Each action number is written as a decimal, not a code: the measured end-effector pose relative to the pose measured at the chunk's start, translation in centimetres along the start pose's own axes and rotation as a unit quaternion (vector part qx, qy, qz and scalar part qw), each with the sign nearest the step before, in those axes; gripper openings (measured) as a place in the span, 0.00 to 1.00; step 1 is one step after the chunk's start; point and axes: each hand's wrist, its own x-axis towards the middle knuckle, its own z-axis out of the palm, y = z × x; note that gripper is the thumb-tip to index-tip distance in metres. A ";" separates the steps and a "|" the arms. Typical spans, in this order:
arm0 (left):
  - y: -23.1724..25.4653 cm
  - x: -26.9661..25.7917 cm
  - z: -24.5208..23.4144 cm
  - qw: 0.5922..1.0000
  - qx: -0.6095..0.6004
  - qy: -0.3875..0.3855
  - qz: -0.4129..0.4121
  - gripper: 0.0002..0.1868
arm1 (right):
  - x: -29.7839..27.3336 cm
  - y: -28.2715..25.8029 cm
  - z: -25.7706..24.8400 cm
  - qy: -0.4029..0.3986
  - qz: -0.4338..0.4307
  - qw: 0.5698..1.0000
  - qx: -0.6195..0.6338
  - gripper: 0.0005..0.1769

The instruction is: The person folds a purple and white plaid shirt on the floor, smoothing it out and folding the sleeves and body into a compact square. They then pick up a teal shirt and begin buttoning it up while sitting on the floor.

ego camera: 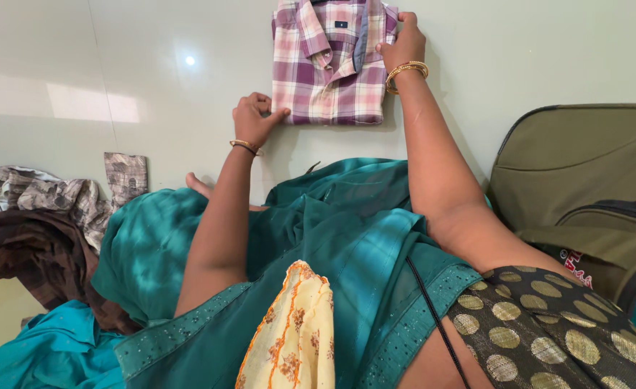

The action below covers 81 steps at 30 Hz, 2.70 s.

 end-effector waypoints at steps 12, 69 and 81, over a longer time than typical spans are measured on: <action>10.1 -1.8 6.2 0.891 0.223 -0.087 0.387 0.31 | -0.9 -1.2 -0.5 0.003 -0.027 0.999 -0.027 0.38; -0.4 -10.4 3.6 0.971 0.226 0.042 0.072 0.39 | -15.1 -10.5 1.4 -0.181 -0.302 0.905 -0.239 0.41; 0.1 -9.9 2.5 0.949 0.308 -0.036 0.049 0.43 | -19.8 -13.0 8.4 -0.265 -0.457 0.840 -0.125 0.40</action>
